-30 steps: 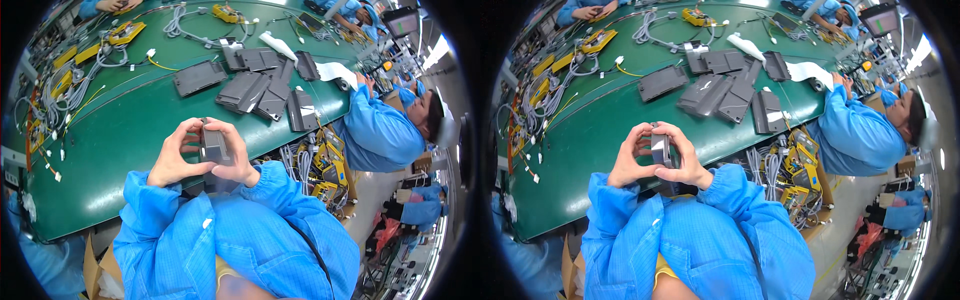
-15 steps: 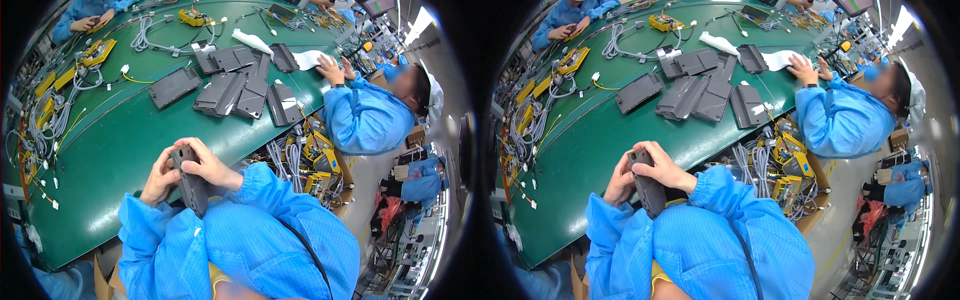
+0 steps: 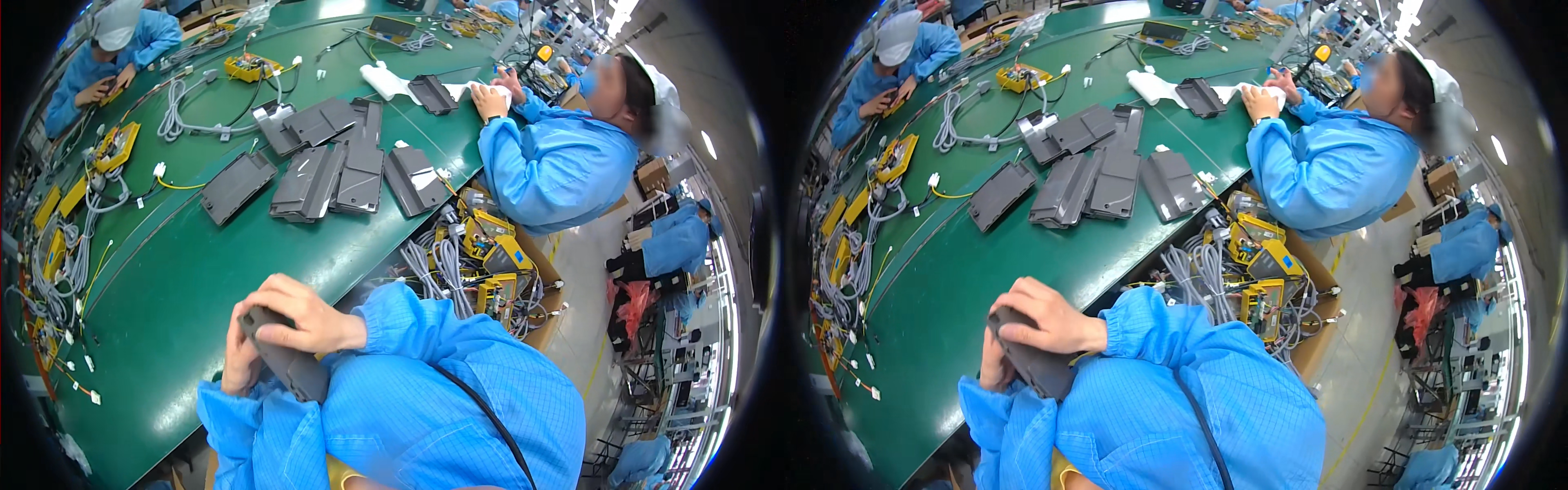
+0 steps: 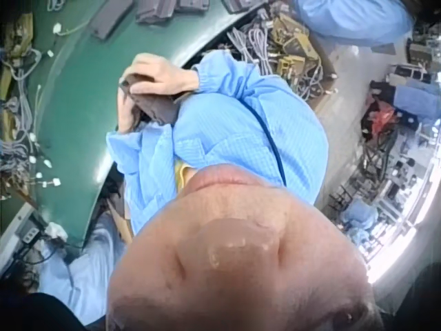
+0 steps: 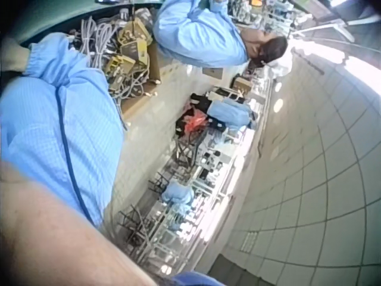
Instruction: Assembling electronic components by connecting wire harnesses to circuit boards and fitting them into plastic housings.
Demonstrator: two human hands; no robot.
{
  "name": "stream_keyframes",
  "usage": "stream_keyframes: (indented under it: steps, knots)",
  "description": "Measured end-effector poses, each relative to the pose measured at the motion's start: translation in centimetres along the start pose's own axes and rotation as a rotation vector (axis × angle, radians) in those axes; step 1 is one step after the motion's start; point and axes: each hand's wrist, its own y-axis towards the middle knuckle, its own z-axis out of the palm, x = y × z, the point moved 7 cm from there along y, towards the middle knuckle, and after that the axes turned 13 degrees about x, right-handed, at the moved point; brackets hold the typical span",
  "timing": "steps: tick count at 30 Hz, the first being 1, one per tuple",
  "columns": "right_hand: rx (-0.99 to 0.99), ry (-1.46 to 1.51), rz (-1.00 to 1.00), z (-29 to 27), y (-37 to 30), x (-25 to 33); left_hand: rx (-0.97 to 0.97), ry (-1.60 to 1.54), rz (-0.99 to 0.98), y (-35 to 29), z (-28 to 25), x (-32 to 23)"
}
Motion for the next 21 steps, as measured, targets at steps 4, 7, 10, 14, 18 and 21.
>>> stream_keyframes:
  steps: [4, 7, 10, 14, 18, 21]
  knots:
    - [0.121, 0.024, 0.012, 1.2, -0.2, 0.2, -0.125, -0.019, 0.067, -2.1, 0.1, 0.3]
    - [0.069, 0.024, -0.035, 0.9, -0.7, 0.7, -0.112, 0.011, 0.048, -2.2, 0.0, 0.8]
    - [0.027, 0.025, -0.037, 0.4, -1.1, 1.6, -0.037, 0.044, 0.000, -2.0, 1.4, -0.6]
    - [0.040, -0.065, -0.033, -0.7, -1.9, 2.3, 0.044, 0.130, -0.064, -1.3, 2.3, -1.1]
    - [0.026, -0.029, -0.045, -0.4, -2.2, 2.3, 0.011, 0.126, -0.080, -1.8, 2.3, -1.0]
    - [0.190, 0.074, -0.052, -0.2, -0.4, 1.8, -0.042, 0.210, 0.062, -2.0, 0.6, -1.3]
